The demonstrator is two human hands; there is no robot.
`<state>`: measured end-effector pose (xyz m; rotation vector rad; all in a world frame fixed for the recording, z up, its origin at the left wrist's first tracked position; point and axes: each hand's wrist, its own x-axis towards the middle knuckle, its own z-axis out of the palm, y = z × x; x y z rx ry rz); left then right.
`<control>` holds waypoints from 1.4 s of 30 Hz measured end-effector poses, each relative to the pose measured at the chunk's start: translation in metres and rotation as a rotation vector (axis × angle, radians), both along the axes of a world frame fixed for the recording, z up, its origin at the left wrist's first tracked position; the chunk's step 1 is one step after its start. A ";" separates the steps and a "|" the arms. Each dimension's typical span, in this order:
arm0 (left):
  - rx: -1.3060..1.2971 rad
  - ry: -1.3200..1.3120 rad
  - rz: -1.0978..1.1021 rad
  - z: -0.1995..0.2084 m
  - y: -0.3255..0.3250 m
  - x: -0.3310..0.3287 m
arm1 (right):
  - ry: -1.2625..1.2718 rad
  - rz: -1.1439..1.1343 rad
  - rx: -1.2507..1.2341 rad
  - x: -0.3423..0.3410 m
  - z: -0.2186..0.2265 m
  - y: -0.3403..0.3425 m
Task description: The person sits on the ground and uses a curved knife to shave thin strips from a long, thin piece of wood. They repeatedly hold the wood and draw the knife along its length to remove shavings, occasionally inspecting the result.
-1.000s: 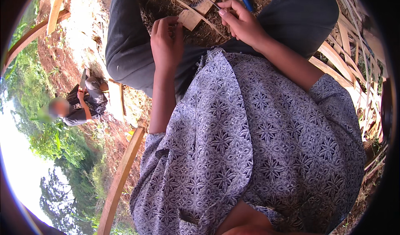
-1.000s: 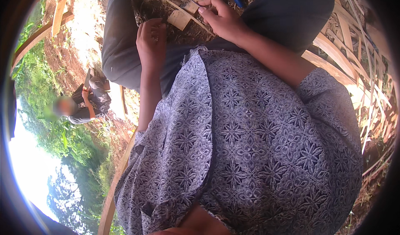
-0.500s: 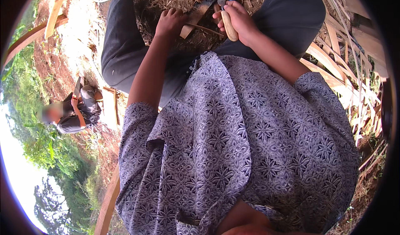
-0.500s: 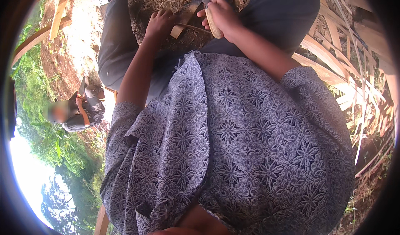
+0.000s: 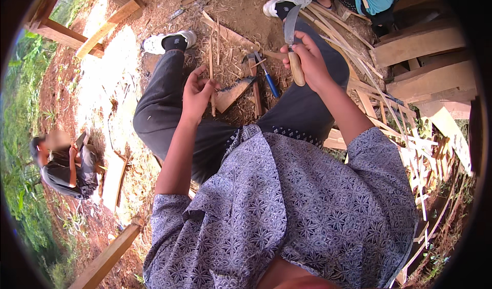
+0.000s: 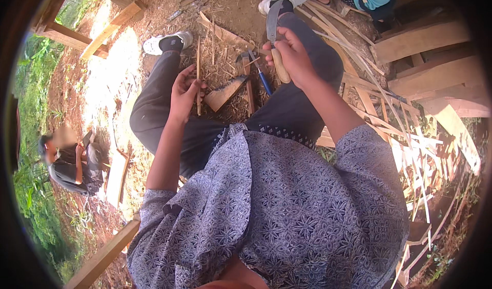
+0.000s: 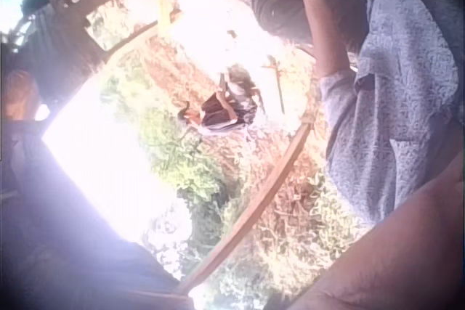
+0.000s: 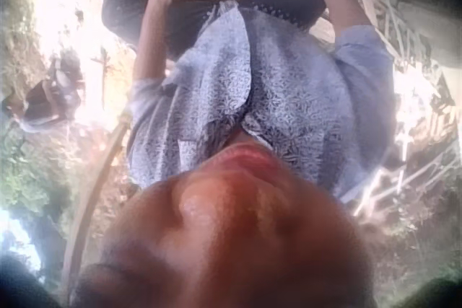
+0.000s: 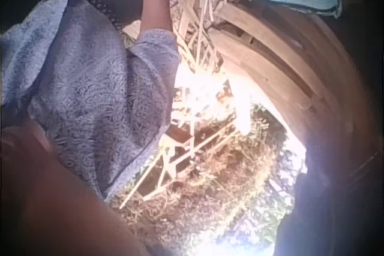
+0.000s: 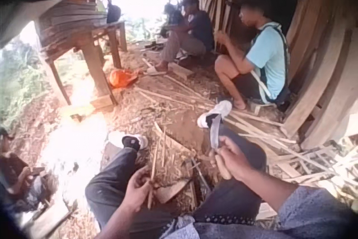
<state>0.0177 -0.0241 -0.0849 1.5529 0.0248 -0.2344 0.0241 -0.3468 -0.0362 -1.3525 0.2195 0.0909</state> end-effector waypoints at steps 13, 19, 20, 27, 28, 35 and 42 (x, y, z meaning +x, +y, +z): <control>-0.436 -0.108 -0.105 0.099 -0.036 0.013 | -0.405 0.110 -0.340 0.058 0.122 -0.059; -0.303 -0.291 -0.100 0.148 -0.041 0.026 | -0.658 0.250 -0.315 0.122 0.166 -0.022; -0.281 -0.324 -0.099 0.156 -0.040 0.028 | -0.716 0.253 -0.330 0.129 0.169 -0.014; -0.202 -0.423 -0.057 0.211 -0.040 0.020 | -0.853 0.275 -0.410 0.153 0.140 0.021; -0.223 -0.426 -0.075 0.213 -0.041 0.022 | -0.863 0.266 -0.365 0.151 0.138 0.018; -0.186 -0.393 -0.219 0.236 -0.038 0.029 | -0.919 0.219 -0.105 0.112 0.163 0.033; -0.231 -0.371 -0.149 0.219 -0.035 0.037 | -0.885 0.306 -0.258 0.110 0.170 0.049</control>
